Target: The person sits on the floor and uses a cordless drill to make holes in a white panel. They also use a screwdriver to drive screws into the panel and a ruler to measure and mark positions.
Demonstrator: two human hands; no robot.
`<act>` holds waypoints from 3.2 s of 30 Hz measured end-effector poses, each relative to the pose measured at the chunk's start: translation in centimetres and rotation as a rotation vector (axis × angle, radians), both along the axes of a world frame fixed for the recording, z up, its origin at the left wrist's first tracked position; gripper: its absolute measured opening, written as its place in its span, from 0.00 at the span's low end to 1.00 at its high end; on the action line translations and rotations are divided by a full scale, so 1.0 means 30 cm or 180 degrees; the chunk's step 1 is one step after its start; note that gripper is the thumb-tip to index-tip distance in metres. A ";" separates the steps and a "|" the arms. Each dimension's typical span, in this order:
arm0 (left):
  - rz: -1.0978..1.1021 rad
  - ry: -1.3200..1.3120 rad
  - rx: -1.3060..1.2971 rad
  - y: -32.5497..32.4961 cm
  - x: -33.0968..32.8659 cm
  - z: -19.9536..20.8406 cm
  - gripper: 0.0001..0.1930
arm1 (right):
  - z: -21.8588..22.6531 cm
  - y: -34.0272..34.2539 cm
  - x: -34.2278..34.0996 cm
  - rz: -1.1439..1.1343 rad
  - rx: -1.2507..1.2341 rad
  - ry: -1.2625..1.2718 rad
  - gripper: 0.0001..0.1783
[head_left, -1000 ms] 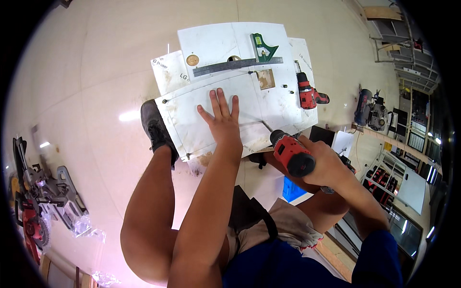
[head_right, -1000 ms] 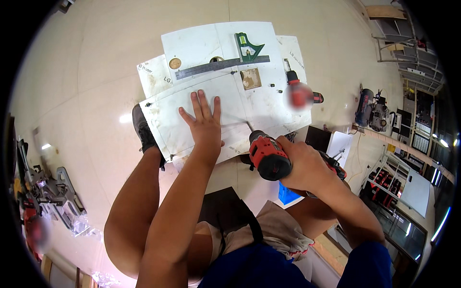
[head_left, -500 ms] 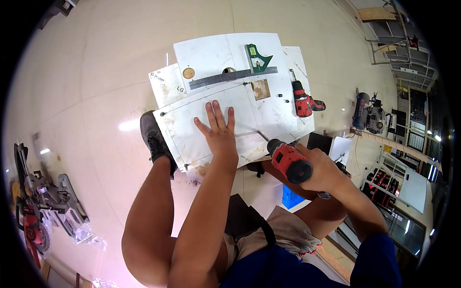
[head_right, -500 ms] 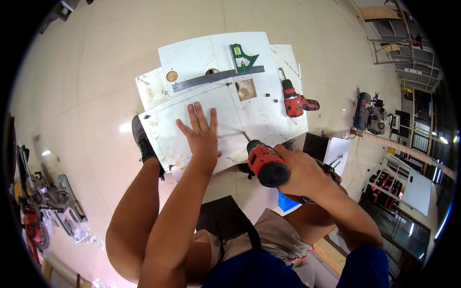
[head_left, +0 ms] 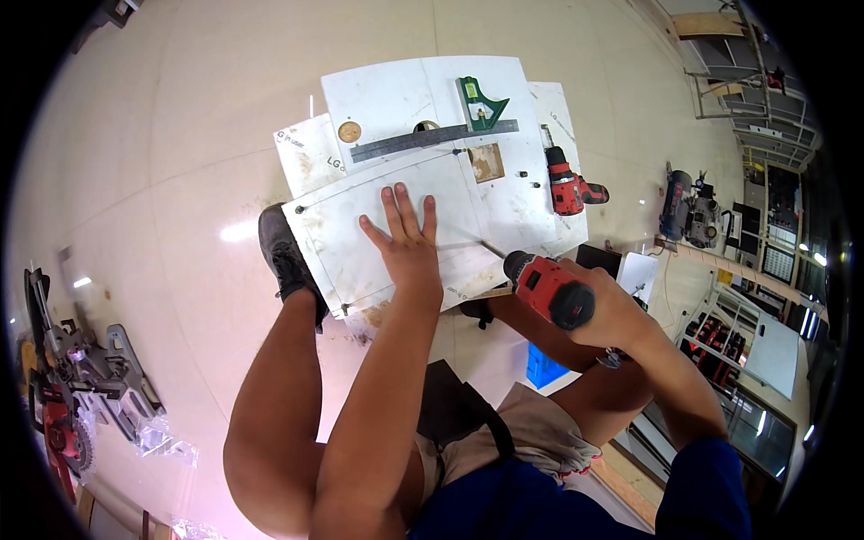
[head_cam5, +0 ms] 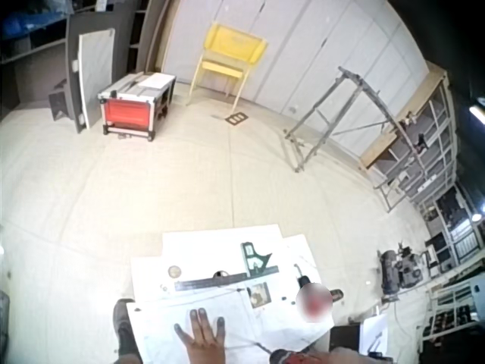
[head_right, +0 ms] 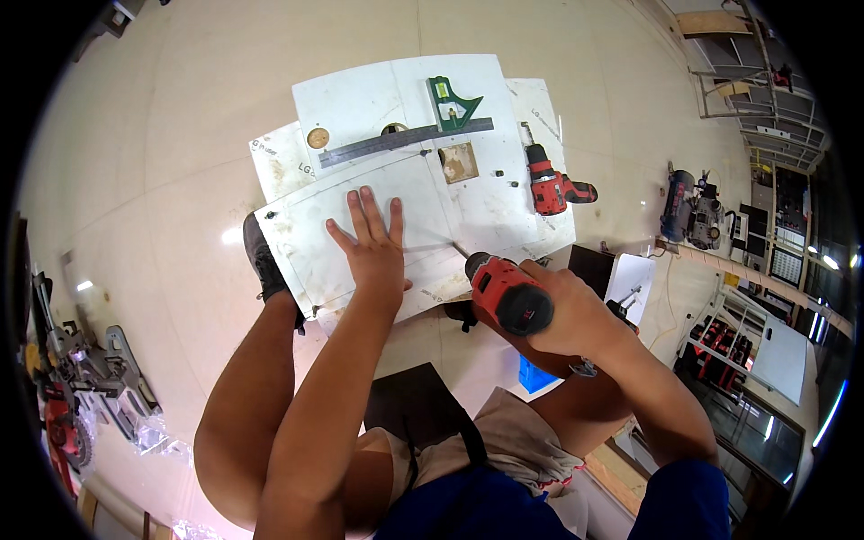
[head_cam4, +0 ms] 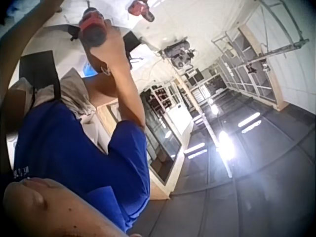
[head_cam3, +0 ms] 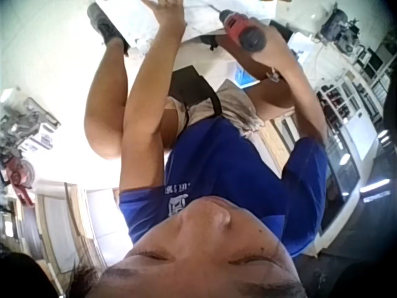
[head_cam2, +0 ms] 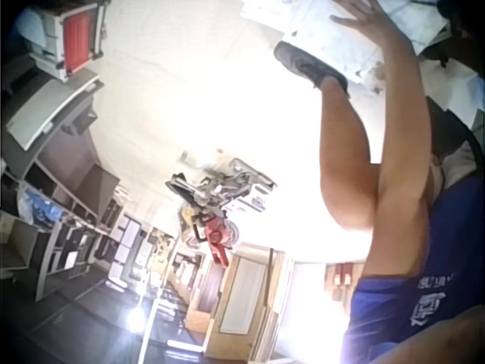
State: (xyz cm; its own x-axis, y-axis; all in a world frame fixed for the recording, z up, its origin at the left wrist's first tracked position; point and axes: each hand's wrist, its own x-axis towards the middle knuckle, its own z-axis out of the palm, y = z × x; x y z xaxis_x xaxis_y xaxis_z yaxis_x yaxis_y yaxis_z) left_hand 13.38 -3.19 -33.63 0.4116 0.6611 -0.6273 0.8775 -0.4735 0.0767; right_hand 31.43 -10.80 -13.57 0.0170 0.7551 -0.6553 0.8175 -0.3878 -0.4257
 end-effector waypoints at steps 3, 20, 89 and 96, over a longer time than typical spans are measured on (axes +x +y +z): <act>0.0003 0.0015 0.0005 -0.012 0.003 -0.024 0.47 | 0.001 -0.002 0.008 0.0014 -0.0169 -0.0129 0.20; -0.0035 -0.0075 -0.0143 0.012 -0.010 0.031 0.57 | -0.008 -0.017 0.052 0.0013 0.0037 0.0104 0.20; -0.0162 0.0204 -0.0304 0.023 0.006 0.044 0.71 | -0.010 -0.005 0.109 -0.0212 -0.0046 0.0337 0.32; -0.0120 0.0158 -0.0300 0.022 0.004 0.043 0.70 | -0.004 0.008 0.109 -0.0246 -0.0146 0.0237 0.32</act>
State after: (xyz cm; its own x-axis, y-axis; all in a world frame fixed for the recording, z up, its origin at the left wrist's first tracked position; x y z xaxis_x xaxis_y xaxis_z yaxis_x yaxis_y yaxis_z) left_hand 13.50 -2.51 -32.33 0.4017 0.5828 -0.7063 0.8631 -0.4988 0.0793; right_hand 34.70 -10.56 -13.68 0.0239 0.7226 -0.6909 0.7511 -0.4691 -0.4646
